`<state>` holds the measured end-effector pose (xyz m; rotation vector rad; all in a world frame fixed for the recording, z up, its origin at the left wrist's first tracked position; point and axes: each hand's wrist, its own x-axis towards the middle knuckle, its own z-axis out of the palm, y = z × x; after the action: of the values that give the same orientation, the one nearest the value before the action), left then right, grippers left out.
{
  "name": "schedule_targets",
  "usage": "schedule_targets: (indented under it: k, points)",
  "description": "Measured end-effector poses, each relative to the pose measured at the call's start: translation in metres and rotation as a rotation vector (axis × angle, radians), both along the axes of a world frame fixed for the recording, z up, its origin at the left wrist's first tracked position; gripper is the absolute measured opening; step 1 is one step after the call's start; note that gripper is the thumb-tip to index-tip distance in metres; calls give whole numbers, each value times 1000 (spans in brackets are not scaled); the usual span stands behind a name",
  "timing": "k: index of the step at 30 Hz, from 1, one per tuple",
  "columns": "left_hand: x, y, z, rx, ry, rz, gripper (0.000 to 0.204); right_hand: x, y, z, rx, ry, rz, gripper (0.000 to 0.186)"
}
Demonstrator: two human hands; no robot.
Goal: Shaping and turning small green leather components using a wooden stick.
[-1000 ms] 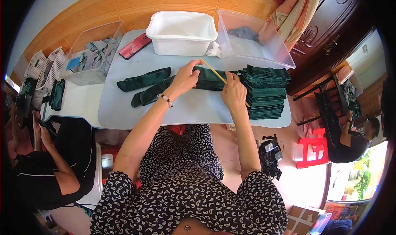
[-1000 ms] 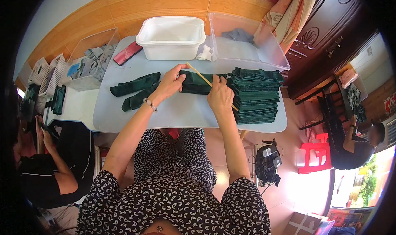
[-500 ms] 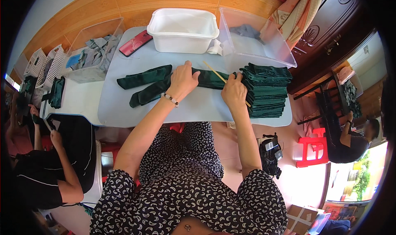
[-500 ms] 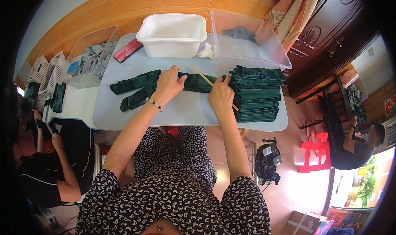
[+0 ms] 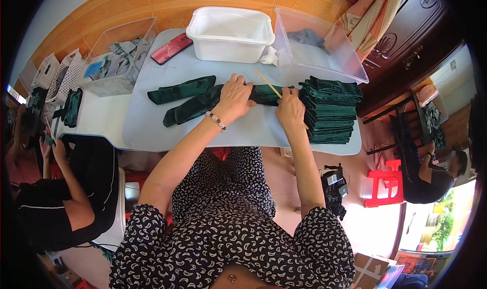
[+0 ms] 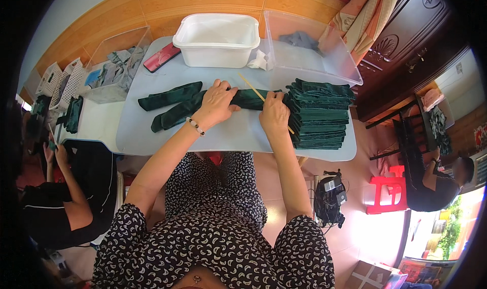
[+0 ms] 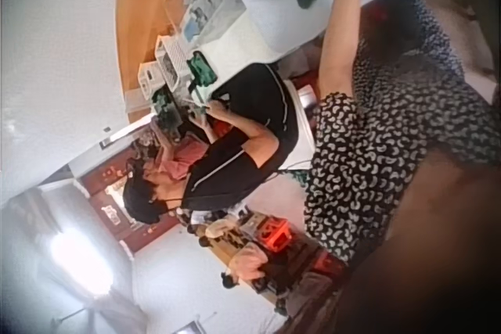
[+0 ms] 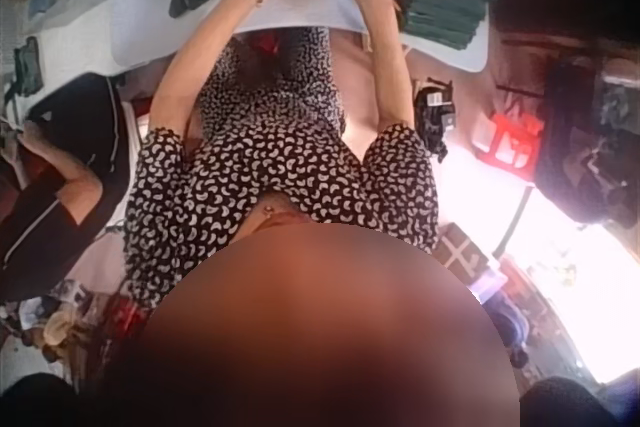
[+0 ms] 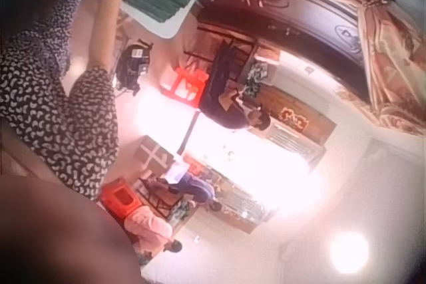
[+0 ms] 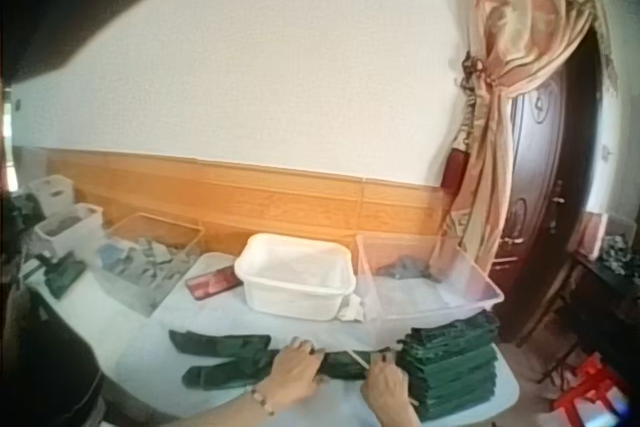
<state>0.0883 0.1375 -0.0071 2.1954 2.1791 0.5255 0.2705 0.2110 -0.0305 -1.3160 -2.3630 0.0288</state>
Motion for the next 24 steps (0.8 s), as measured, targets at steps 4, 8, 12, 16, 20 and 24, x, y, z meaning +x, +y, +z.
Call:
schedule_targets:
  k: [4,8,12,16,20,24]
  points:
    - [2,1,-5,50,0,59,44,-5,-1,-3,-16,10,-18,31]
    - [1,-2,-4,22,-3,53,41,2,-6,-3,141,16,79,29]
    - [-2,-3,-3,12,-36,18,36,3,-9,4,120,-43,92,31]
    - [-1,5,-5,-32,-32,29,29,-8,-3,5,-30,-51,-1,35]
    - [2,11,-12,66,-49,86,29,-24,6,-6,-34,-37,-104,39]
    - [1,3,-15,84,-89,63,46,-22,5,-6,-56,-29,-112,42]
